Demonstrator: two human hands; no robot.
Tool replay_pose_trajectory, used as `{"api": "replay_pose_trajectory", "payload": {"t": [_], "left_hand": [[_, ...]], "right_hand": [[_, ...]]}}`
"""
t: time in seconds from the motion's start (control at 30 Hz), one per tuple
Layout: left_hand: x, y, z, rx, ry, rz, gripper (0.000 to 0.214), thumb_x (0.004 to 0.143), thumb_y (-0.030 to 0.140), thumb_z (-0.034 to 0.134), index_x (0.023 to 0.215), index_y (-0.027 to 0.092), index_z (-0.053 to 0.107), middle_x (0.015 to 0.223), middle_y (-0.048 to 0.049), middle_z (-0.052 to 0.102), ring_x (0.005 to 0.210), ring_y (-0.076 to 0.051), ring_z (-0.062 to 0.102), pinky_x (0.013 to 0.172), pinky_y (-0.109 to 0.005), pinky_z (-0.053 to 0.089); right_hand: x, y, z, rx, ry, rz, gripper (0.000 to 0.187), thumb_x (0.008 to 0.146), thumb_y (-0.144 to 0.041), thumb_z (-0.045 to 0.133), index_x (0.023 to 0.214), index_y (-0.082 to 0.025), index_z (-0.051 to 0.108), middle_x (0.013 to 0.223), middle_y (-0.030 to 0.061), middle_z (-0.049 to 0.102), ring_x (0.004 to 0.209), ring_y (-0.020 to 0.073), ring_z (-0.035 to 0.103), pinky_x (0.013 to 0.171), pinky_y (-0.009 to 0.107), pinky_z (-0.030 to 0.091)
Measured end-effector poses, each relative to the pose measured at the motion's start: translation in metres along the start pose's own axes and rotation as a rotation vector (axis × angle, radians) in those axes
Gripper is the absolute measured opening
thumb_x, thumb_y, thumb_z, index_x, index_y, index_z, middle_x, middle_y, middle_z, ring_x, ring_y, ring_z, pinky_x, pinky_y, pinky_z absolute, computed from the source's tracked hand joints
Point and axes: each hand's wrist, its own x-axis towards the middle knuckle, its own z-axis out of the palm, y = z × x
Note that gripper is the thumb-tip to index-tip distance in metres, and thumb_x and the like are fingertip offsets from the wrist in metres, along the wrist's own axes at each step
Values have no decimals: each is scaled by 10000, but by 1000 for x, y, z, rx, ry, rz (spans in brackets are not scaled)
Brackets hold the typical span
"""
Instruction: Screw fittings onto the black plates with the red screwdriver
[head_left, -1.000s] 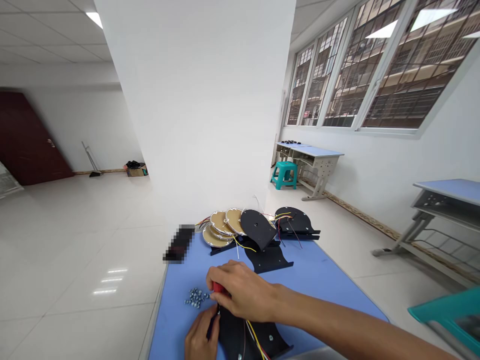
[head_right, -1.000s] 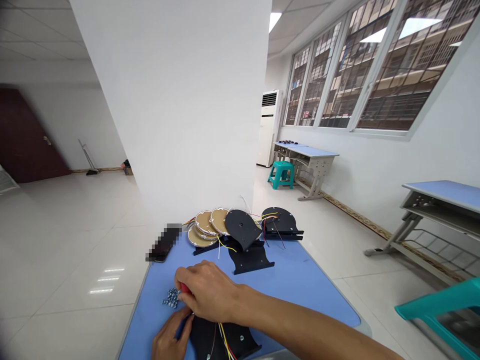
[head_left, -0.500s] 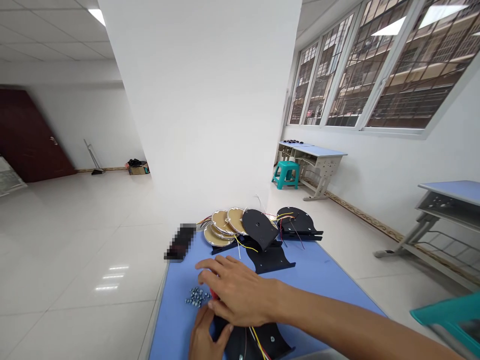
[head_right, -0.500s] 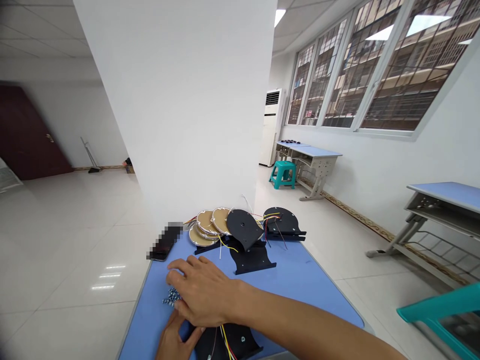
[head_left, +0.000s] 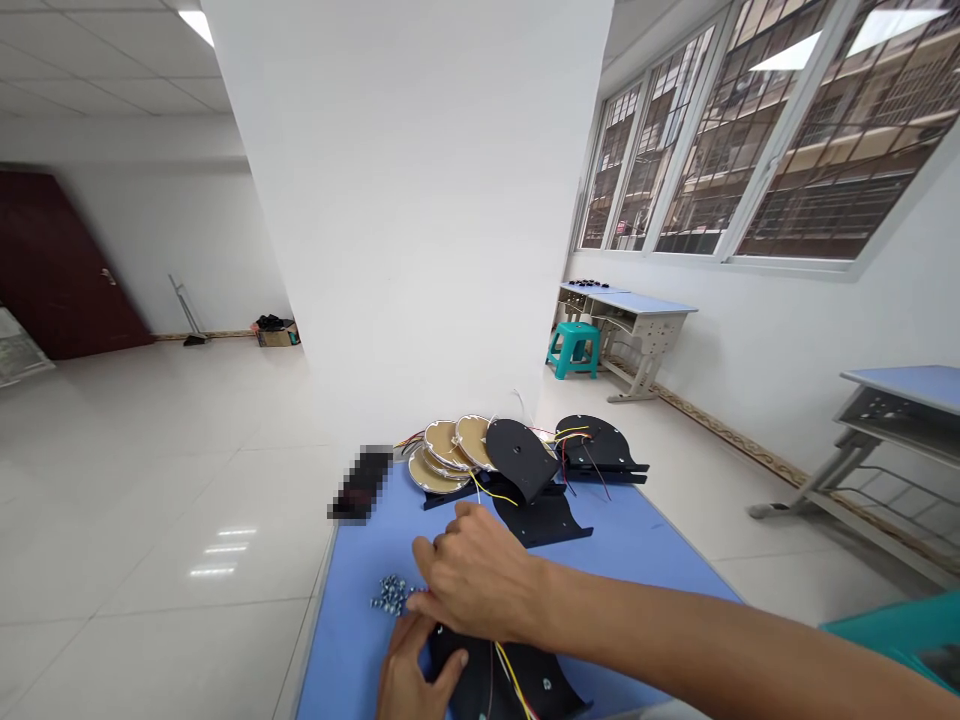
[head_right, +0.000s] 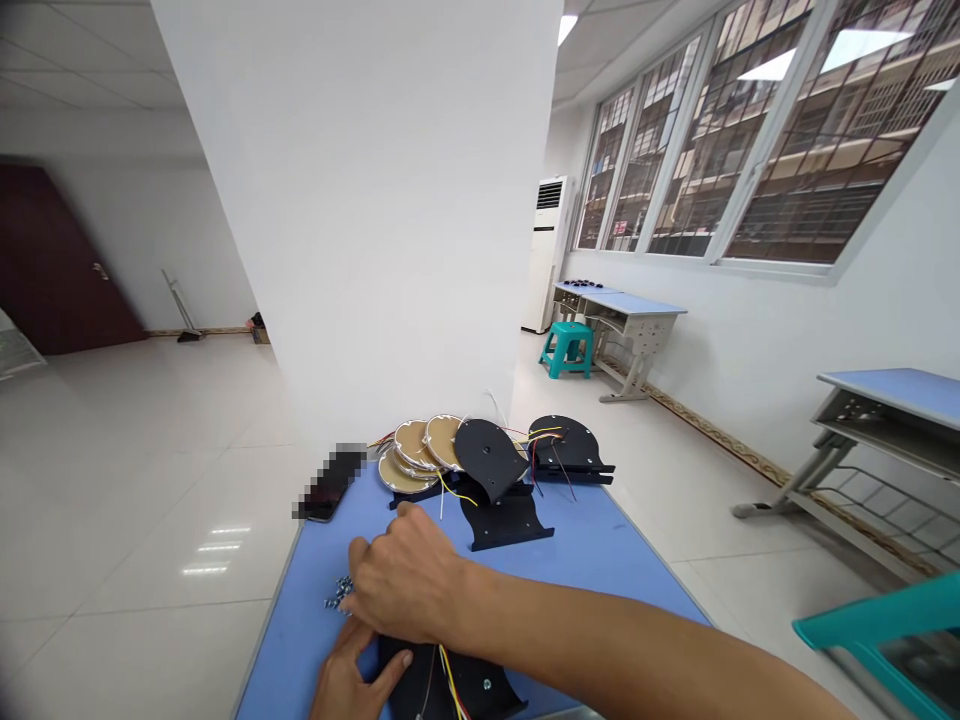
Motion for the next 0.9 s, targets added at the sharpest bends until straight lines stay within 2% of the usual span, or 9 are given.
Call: {"api": "replay_pose_trajectory", "payload": {"t": [0.13,0.2,0.27,0.37,0.47,0.53,0.63,0.73,0.9], "left_hand": [[-2,1,0,-12,12,1,326,741,312,636,1026,170,710,1079,-121,720,1043,-289,664,937,-431,533],[-3,3,0,-13,24,-11,316,738,321,635,1002,169,719,1043,-118,731,1010,-292,676,910,-422,546],[-3,5,1,-10,30,-12,313,746,338,631,996,174,725,1031,-114,738,1000,-297,680,888,-412,555],[-5,8,4,2,82,2,332,754,360,626,1014,180,726,955,-100,751,937,-295,690,856,-413,565],[-5,9,5,35,156,24,336,765,378,621,1025,191,722,907,-87,750,879,-294,688,824,-427,572],[-5,7,3,66,139,80,290,781,364,619,999,205,727,964,-88,750,926,-294,683,832,-421,571],[-7,2,3,138,91,167,240,788,324,619,969,212,730,973,-93,753,941,-285,687,827,-407,575],[-13,-3,11,245,149,128,279,803,334,576,1000,188,710,930,-119,739,896,-302,685,767,-431,567],[-21,-7,29,346,211,72,421,839,333,464,1190,151,609,918,-122,707,853,-287,664,743,-413,519]], "right_hand": [[-2,-1,0,12,29,-168,189,849,-261,624,972,-134,557,871,66,698,745,199,627,679,326,405],[0,-5,1,-35,6,-147,138,913,-256,549,918,-120,571,761,64,692,611,184,604,651,341,398],[1,-8,0,-46,-12,-80,252,954,-339,498,878,-115,585,686,67,682,555,191,591,633,354,397],[2,-10,-1,22,20,-143,272,873,-386,613,958,-128,590,813,72,694,712,217,625,678,344,426],[3,-11,2,27,45,-255,188,832,-201,634,991,-118,577,875,76,675,770,205,617,688,318,444],[5,-13,7,-10,23,-191,78,884,-136,553,947,-96,576,814,90,669,691,204,616,621,325,444],[6,-12,10,-7,-11,-71,183,964,-256,492,948,-89,568,772,98,669,644,227,627,542,335,432],[3,-5,4,39,-2,-90,233,924,-334,575,1007,-118,547,838,74,675,721,223,642,629,326,463],[-6,7,6,30,33,-124,185,886,-245,620,1006,-128,540,858,65,682,754,212,644,683,320,447]]}}
